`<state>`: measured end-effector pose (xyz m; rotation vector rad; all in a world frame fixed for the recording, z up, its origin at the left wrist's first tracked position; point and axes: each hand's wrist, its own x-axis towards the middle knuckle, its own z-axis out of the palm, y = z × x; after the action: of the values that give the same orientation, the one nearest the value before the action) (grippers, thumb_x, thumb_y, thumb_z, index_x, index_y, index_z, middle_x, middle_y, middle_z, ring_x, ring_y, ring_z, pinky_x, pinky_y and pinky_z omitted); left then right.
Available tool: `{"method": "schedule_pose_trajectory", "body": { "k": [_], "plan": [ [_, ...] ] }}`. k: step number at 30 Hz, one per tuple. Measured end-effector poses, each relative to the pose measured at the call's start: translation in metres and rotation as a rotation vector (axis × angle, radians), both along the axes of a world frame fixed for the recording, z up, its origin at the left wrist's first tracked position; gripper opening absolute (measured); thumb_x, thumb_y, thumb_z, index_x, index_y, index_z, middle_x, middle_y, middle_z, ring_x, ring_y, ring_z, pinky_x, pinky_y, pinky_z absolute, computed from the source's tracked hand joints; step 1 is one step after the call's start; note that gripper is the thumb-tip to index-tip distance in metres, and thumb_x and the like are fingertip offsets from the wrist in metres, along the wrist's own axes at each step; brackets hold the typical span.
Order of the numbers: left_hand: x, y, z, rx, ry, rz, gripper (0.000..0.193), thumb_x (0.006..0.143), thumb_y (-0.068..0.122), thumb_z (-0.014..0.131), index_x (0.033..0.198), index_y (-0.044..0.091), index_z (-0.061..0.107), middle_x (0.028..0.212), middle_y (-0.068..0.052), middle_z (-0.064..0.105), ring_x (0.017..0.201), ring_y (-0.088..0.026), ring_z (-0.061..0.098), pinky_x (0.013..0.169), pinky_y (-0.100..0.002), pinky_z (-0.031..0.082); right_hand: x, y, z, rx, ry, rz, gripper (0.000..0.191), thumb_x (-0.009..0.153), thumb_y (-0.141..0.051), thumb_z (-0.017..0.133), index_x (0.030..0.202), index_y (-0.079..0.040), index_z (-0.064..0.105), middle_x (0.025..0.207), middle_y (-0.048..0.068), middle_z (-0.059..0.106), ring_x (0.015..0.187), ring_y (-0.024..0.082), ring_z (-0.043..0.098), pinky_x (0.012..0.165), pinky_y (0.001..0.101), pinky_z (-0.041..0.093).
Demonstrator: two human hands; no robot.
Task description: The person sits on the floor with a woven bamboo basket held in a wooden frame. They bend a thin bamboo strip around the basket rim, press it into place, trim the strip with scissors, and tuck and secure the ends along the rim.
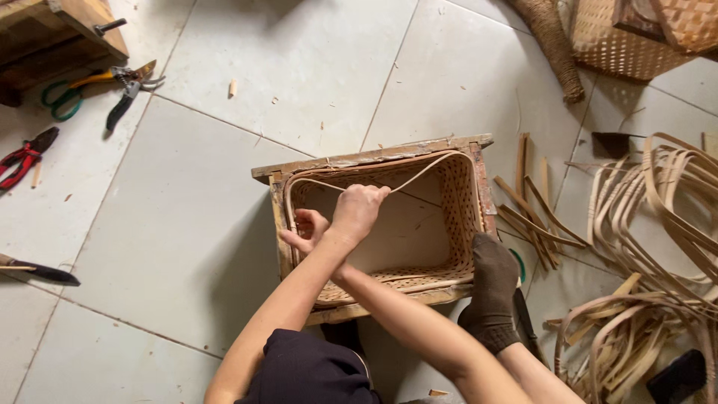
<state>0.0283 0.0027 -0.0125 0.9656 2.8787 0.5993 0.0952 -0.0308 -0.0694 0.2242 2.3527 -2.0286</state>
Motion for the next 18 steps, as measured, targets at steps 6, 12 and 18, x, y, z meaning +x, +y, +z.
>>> {"method": "schedule_pose_trajectory", "body": {
  "k": [6,12,18],
  "plan": [
    [0.003,0.001,0.001,0.087,0.016,0.023,0.024,0.085,0.003,0.061,0.103,0.014,0.073,0.084,-0.008,0.073,0.079,-0.028,0.070,0.072,-0.040,0.059,-0.005,-0.027,0.003,0.078,-0.009,-0.180,0.041,0.085,-0.018,0.080,0.118,0.003,0.069,0.104,0.013,0.070,0.082,0.017,0.071,0.075,0.0289,0.060],
    [0.011,0.003,-0.001,0.083,0.007,0.019,0.017,0.087,0.003,0.060,0.097,0.011,0.071,0.082,-0.008,0.073,0.078,-0.026,0.070,0.076,-0.038,0.058,-0.003,-0.026,0.009,0.068,-0.017,-0.222,0.034,0.089,-0.015,0.077,0.119,0.001,0.074,0.099,0.013,0.073,0.080,0.017,0.069,0.073,0.0304,0.058],
    [0.011,0.002,0.001,0.128,0.044,0.013,0.017,0.086,0.003,0.060,0.097,0.010,0.071,0.083,-0.008,0.073,0.077,-0.027,0.069,0.075,-0.038,0.058,-0.016,-0.017,0.025,0.248,0.006,-0.119,0.034,0.084,-0.016,0.078,0.113,-0.001,0.067,0.097,0.013,0.069,0.074,0.017,0.068,0.065,0.0301,0.058]
  ]
}}
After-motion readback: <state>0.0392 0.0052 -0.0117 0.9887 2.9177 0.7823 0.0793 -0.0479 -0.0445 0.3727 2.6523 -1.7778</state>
